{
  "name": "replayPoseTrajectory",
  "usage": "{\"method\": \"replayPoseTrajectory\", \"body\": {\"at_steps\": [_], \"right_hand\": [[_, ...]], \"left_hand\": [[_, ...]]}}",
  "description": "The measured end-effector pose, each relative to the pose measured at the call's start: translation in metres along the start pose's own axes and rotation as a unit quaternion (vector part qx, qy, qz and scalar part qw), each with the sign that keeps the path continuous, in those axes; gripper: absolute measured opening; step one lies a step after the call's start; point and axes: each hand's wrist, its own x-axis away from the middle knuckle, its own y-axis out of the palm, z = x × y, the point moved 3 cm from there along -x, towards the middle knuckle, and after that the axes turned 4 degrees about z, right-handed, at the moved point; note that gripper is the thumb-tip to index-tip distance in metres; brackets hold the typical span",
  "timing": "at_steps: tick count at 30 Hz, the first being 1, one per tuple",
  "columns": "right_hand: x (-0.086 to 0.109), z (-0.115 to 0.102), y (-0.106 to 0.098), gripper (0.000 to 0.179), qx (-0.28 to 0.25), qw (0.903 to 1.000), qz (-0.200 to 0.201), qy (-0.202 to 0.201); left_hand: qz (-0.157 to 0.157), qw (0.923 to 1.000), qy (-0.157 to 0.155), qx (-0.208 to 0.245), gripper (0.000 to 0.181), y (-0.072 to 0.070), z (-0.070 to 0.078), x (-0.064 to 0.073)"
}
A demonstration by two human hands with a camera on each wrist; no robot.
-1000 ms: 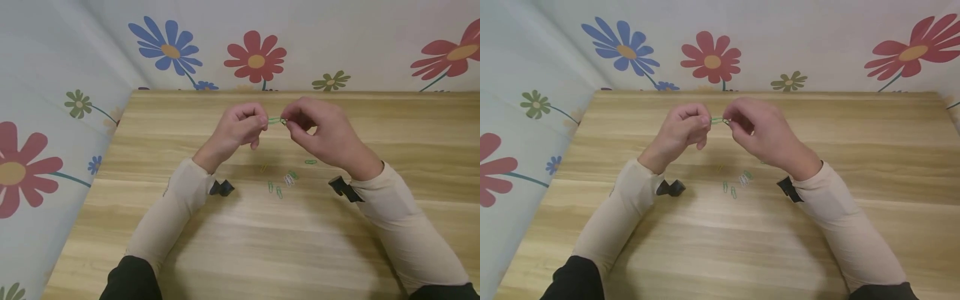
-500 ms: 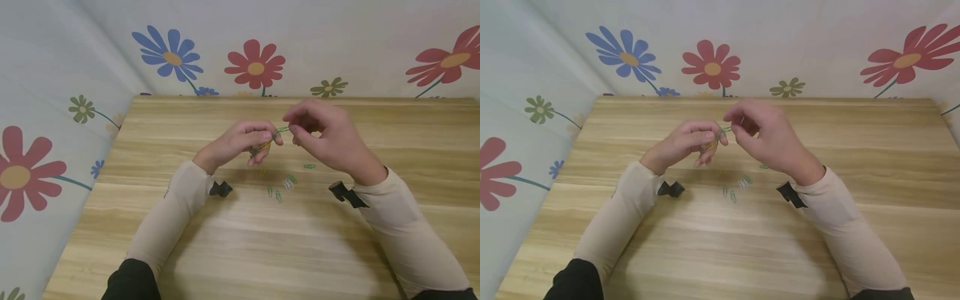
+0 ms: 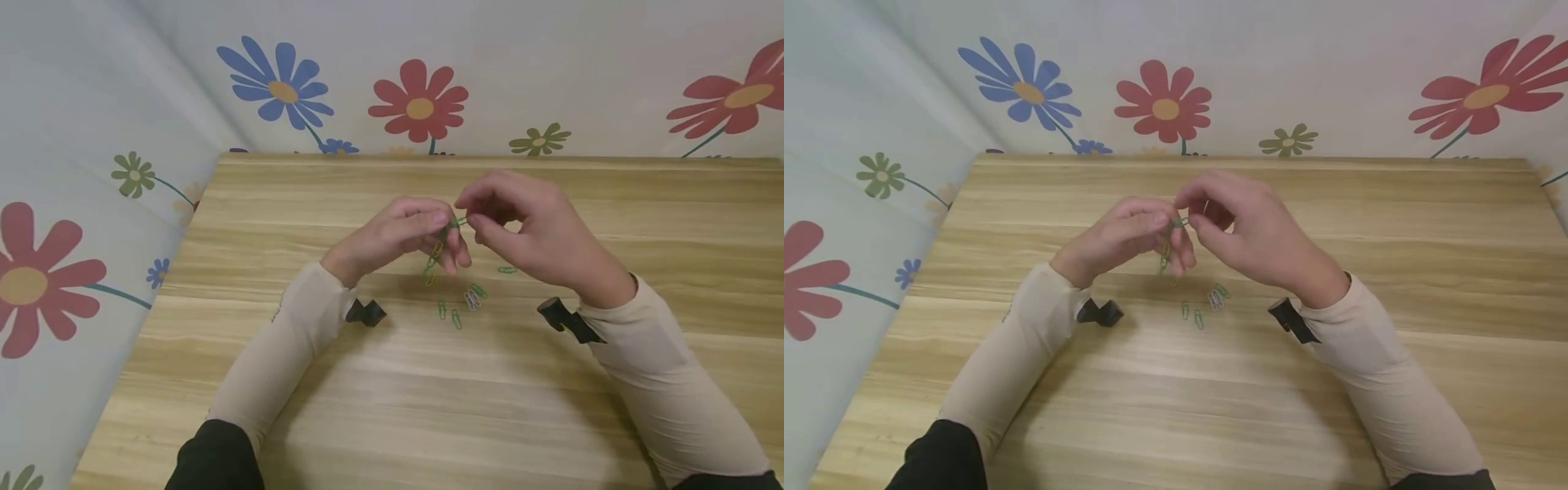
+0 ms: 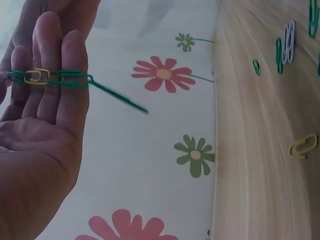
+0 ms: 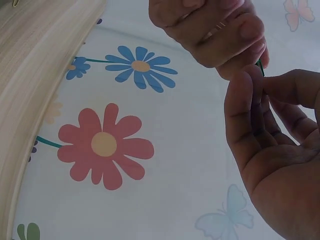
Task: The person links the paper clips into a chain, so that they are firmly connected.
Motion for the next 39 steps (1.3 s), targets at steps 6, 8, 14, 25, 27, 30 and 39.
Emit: {"method": "replayPoseTrajectory", "body": {"at_steps": [6,8,14,25,27,30,39], "right_hand": [[0.001,-0.001,-0.004,0.021,-0.004,0.9999,0.002,-0.011],[0.001,0.000,-0.006,0.020,0.001,1.0000,0.006,-0.008],[-0.001,0.013,-0.011,0.015,0.081,0.9934,-0.014,0.080],[0.006,0.071,0.039,0.013,0.111,0.9604,-0.192,0.169],[0.008,0.075,0.047,0.015,0.105,0.9565,-0.212,0.171],[0.012,0.079,0.056,0.019,0.102,0.9523,-0.234,0.168],[0.021,0.087,0.073,0.024,0.107,0.9346,-0.294,0.169]], "left_hand": [[0.026,0.9992,-0.032,0.003,0.027,0.001,-0.001,0.002],[0.043,0.9982,-0.042,-0.004,0.026,0.000,0.000,0.003],[0.083,0.9964,-0.019,-0.006,0.023,-0.006,0.009,0.006],[0.115,0.9907,0.055,0.046,0.024,-0.015,0.015,0.007],[0.122,0.9887,0.060,0.063,0.026,-0.017,0.015,0.007],[0.130,0.9848,0.071,0.091,0.027,-0.018,0.016,0.007],[0.145,0.9798,0.073,0.117,0.030,-0.022,0.015,0.006]]}}
